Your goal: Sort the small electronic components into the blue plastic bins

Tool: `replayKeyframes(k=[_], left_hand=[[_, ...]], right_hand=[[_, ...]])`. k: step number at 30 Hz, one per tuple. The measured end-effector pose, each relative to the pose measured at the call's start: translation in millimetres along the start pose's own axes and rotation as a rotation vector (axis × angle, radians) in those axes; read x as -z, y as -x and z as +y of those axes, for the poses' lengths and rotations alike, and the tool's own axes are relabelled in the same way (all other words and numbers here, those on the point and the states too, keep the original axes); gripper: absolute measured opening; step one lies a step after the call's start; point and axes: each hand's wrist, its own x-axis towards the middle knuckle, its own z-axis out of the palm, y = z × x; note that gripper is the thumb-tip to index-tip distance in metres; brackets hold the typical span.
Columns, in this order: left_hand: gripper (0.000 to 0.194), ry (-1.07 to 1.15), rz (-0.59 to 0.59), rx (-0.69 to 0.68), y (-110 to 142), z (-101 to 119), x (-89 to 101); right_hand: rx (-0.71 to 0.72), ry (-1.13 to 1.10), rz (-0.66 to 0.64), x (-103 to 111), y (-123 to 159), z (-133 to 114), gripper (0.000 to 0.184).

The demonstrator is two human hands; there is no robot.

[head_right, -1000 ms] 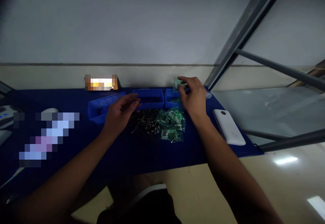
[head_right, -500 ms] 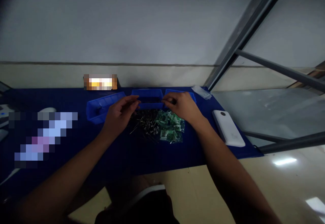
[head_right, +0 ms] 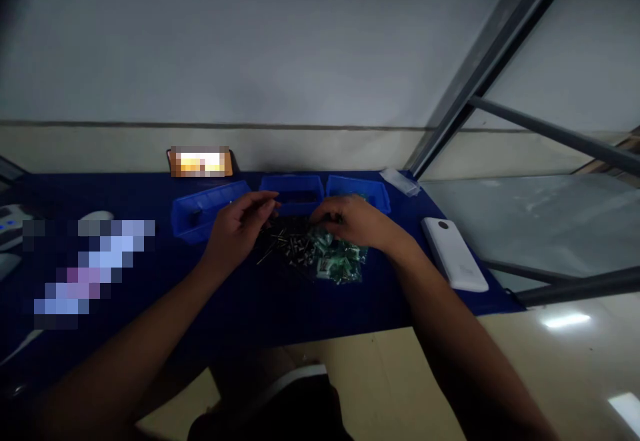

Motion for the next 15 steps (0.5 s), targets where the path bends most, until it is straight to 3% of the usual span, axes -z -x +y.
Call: replayKeyframes(k=[2, 5, 9, 11, 15], left_hand=[[0.034, 0.003, 0.000, 0.006, 0.7, 0.6, -1.2], [0.034, 0.009, -0.026, -0.007, 2.9, 2.2, -4.8], [0.042, 0.028, -0.106, -0.031, 6.1, 3.3, -9.3], [0.046, -0.006, -0.139, -0.029, 6.8, 2.6, -9.3], [0.033, -0.137, -0.130, -0.022, 5.6, -0.3, -5.2]], right_hand=[[-0.059, -0.057, 0.100, 2.5, 1.4, -2.0, 0.019], [-0.116, -0.104, 0.356, 0.1, 0.5, -6.2, 0.018], [-0.146, -0.224, 0.609, -18.6, -7.9, -18.5, 0.017], [-0.147, -0.394, 0.637, -31.2, -13.3, -25.7, 0.020], [-0.176, -0.717, 0.533, -49.2, -20.6, -33.8, 0.031]])
